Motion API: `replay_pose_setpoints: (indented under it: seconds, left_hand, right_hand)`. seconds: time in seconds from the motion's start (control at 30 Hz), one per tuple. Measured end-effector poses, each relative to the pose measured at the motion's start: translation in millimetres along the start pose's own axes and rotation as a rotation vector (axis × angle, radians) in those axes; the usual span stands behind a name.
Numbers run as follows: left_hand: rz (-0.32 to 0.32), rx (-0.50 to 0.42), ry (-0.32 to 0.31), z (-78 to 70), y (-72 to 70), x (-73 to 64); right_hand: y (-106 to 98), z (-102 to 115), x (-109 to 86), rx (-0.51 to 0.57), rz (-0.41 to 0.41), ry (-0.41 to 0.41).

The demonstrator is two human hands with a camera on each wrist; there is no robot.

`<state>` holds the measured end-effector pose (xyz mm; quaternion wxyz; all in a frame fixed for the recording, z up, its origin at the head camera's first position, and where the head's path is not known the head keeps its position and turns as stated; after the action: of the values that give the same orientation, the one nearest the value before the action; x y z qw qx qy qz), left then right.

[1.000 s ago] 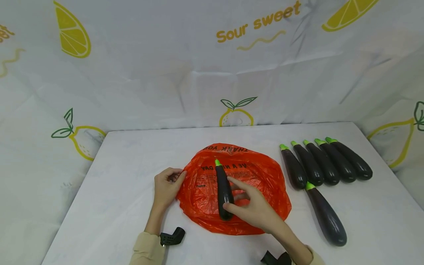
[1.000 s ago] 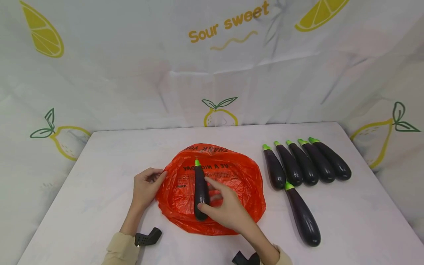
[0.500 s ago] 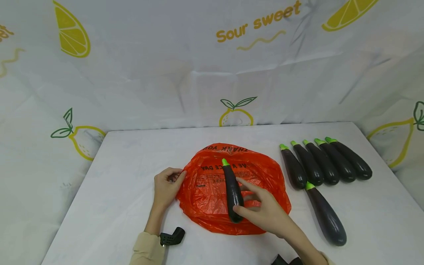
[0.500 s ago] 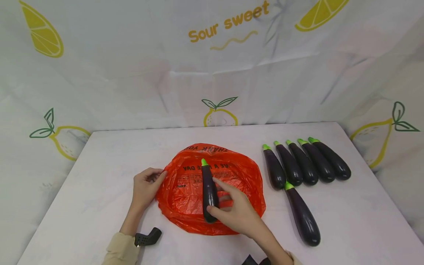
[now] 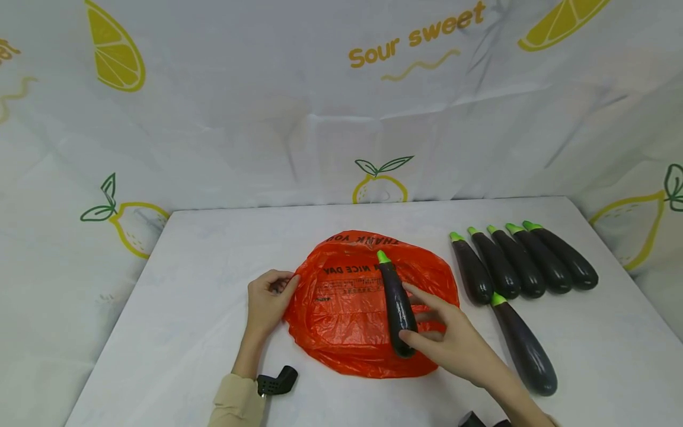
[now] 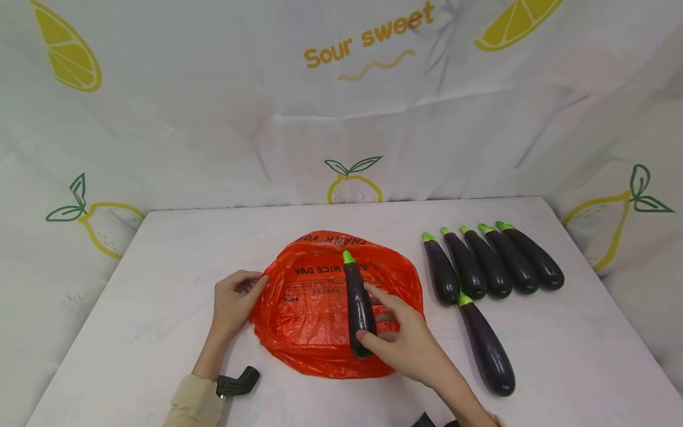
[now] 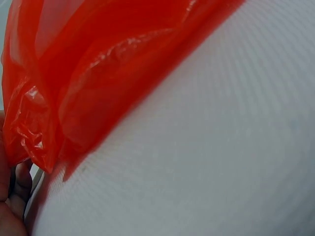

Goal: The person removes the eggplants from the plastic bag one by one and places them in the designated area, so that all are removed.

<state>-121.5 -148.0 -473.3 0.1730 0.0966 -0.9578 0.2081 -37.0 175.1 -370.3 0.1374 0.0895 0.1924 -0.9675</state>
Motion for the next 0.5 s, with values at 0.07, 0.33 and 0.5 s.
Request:
replay_pose_setpoints:
  seconds: [0.07, 0.33, 0.5]
  left_hand:
    - [-0.005, 0.008, -0.006, 0.1, 0.7, 0.1]
    - [0.010, -0.019, 0.003, 0.0, -0.7, 0.4]
    - [0.016, -0.029, 0.002, -1.4, -2.0, -0.2]
  right_hand:
    - [-5, -2, -2.1, -0.009, -0.015, -0.002]
    - [-22, -14, -11.8, -0.054, -0.063, -0.045]
    - [-34, -19, -19.3, -0.107, -0.094, -0.061]
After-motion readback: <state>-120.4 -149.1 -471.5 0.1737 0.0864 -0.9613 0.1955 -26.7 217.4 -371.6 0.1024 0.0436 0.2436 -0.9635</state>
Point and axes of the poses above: each hand's wrist, its own x-axis towards the middle knuckle, its own y-axis out of the palm, z = x × y, the point moved 1 cm from there along x, towards the middle knuckle, and after that the axes turned 2 degrees about x, right-handed, at the moved point
